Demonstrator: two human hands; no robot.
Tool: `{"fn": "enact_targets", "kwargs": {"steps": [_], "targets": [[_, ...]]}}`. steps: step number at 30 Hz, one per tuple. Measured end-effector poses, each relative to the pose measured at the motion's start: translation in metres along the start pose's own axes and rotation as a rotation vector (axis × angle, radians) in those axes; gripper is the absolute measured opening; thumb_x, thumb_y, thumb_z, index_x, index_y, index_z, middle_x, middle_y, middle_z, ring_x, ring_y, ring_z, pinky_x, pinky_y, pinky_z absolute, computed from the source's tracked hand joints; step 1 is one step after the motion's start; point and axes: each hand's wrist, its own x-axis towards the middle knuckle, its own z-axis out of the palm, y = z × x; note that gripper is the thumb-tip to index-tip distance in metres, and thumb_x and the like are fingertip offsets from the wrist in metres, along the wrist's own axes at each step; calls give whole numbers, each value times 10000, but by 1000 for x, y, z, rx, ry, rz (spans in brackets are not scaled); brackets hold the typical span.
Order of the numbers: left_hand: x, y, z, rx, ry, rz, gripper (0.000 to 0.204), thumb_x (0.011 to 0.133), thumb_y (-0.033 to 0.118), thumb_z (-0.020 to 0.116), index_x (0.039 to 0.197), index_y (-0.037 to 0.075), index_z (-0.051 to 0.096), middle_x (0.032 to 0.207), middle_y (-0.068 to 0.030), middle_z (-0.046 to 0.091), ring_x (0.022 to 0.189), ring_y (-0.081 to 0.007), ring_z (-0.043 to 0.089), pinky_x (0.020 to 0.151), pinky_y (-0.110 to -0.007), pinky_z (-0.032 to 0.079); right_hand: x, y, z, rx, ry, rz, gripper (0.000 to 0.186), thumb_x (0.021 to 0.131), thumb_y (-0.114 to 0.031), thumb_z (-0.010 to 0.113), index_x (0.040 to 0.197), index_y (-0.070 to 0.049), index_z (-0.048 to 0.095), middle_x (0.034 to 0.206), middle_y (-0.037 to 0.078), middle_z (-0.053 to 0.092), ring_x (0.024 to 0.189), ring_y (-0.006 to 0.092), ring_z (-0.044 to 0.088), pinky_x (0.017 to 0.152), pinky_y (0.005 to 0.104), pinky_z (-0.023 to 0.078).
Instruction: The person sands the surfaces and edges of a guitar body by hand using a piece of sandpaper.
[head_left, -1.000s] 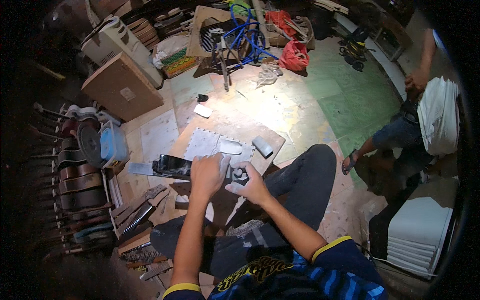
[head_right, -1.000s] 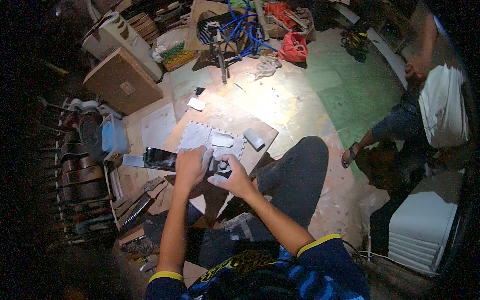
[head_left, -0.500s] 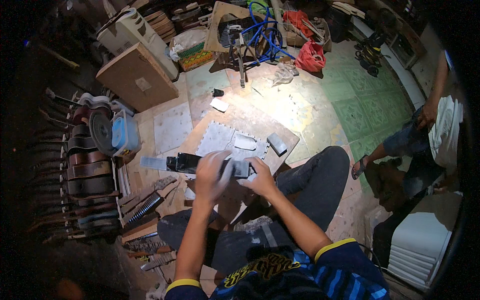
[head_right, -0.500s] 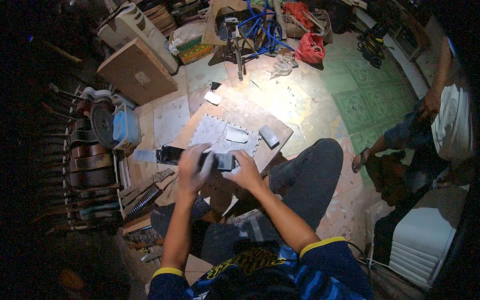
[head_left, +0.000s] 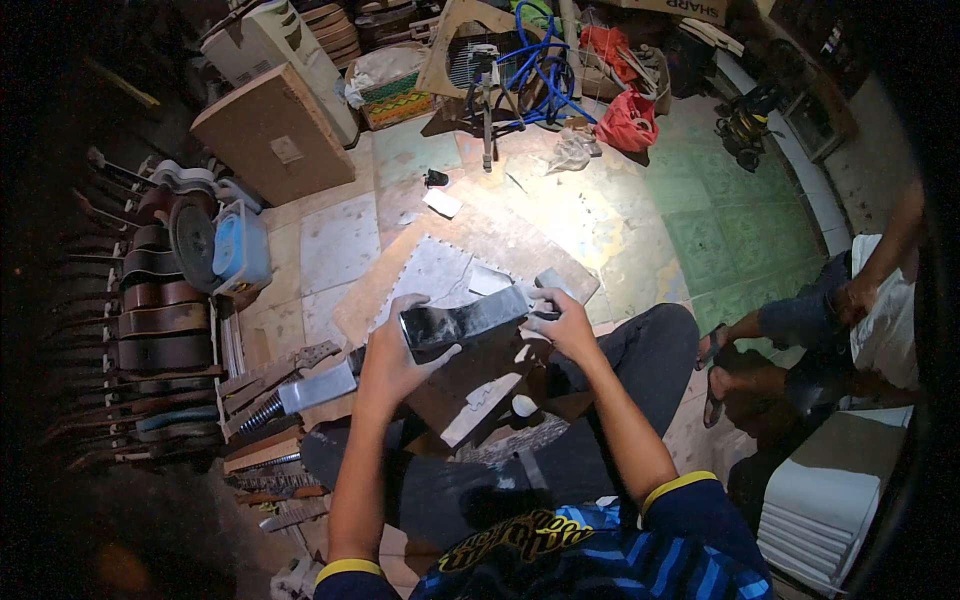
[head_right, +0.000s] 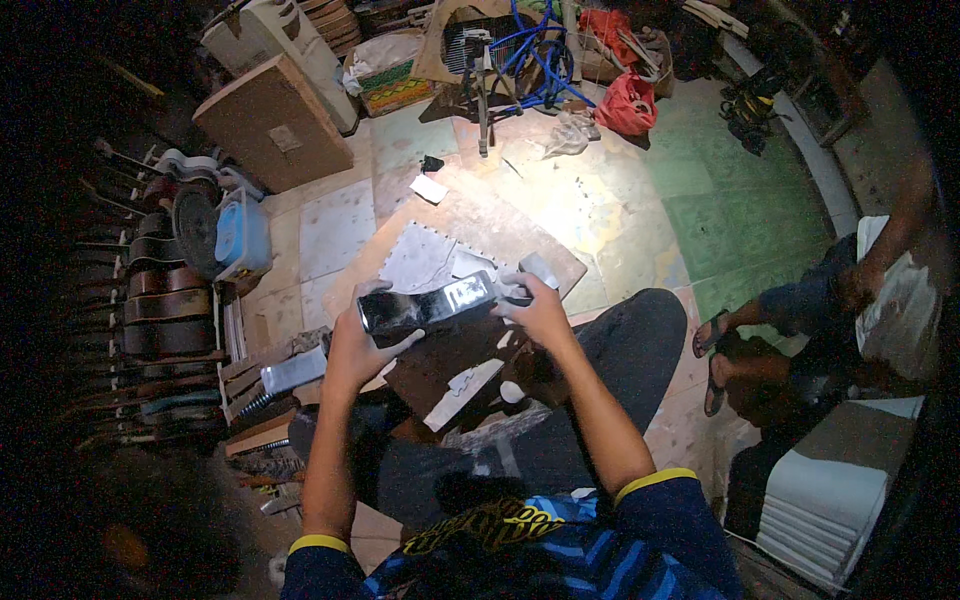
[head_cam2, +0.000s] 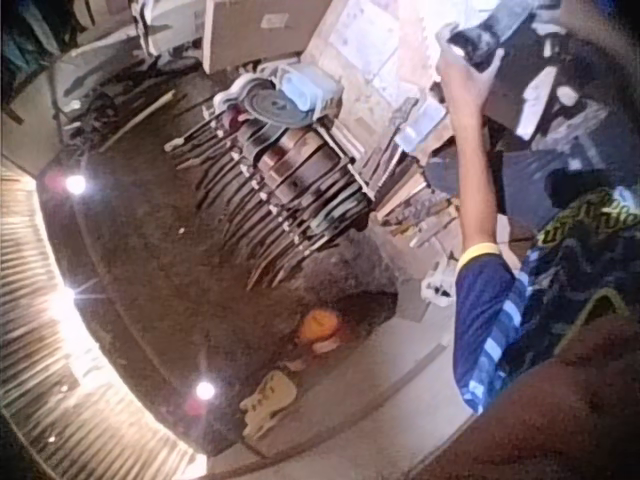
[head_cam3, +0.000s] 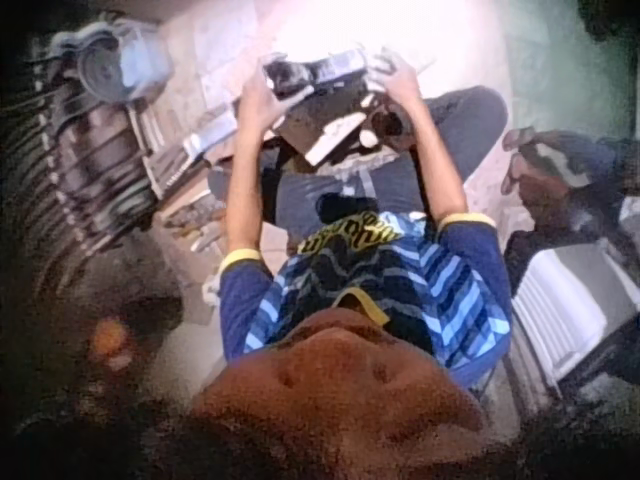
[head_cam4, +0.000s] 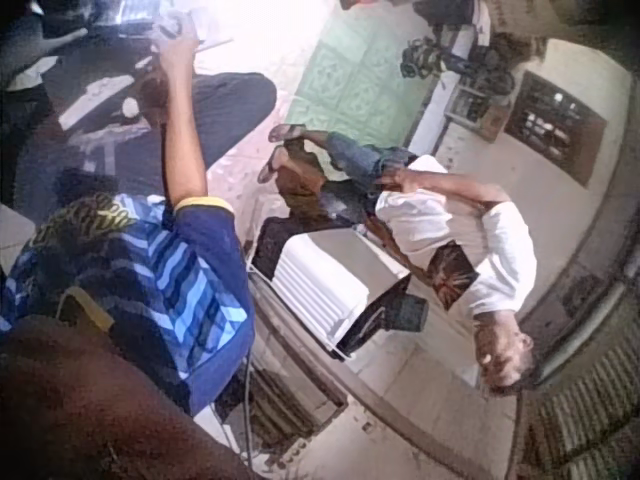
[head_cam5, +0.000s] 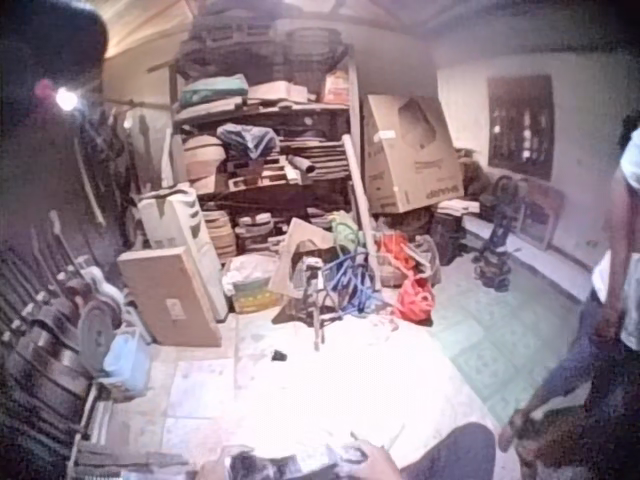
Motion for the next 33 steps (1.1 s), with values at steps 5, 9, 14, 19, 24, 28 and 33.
{"fn": "enact_targets", "kwargs": {"steps": [5,9,14,19,24,28,33], "targets": [[-17,15,18,52,109,-104,648,742,264,892,1193,53,476,911,-190,704,866,-380,711,771,-422,559,-23,-22,2,126,219,168,222,935,-166,708,1038,26,663,906,70,672,843,146,605,787,314,503],[-17,41,45,73,134,-181,583,762,225,863,1158,31,482,897,-230,672,864,-444,664,750,-487,523,-24,-45,17,148,299,63,187,907,-163,748,979,-10,668,890,68,679,836,136,614,769,314,500],[-16,55,68,139,141,-229,599,759,249,848,1173,8,488,897,-235,651,863,-453,632,737,-517,497,-29,-33,44,-5,438,-125,190,863,-144,790,868,-33,636,811,66,641,752,144,579,689,314,481],[-21,54,83,286,203,-229,602,780,378,848,1162,61,508,905,-182,669,852,-420,661,719,-482,511,-16,-32,36,181,495,61,238,859,-160,803,838,-16,615,755,48,618,713,121,555,678,303,478],[-25,62,81,311,178,-214,603,793,394,831,1166,40,517,934,-185,667,870,-413,659,735,-473,512,-16,-34,33,178,473,105,273,872,-189,793,800,-19,592,746,39,593,712,119,536,663,312,466],[-25,62,82,287,186,-184,602,803,393,818,1178,30,520,938,-187,664,877,-412,657,739,-480,509,-34,-31,47,61,486,2,288,870,-180,793,754,-37,571,716,28,570,691,128,513,654,321,453],[-26,64,86,308,176,-165,605,797,385,820,1185,28,523,943,-190,662,886,-407,656,737,-481,507,-25,-40,41,118,550,80,302,860,-181,810,751,-21,578,714,38,586,685,122,523,665,311,461]]}}
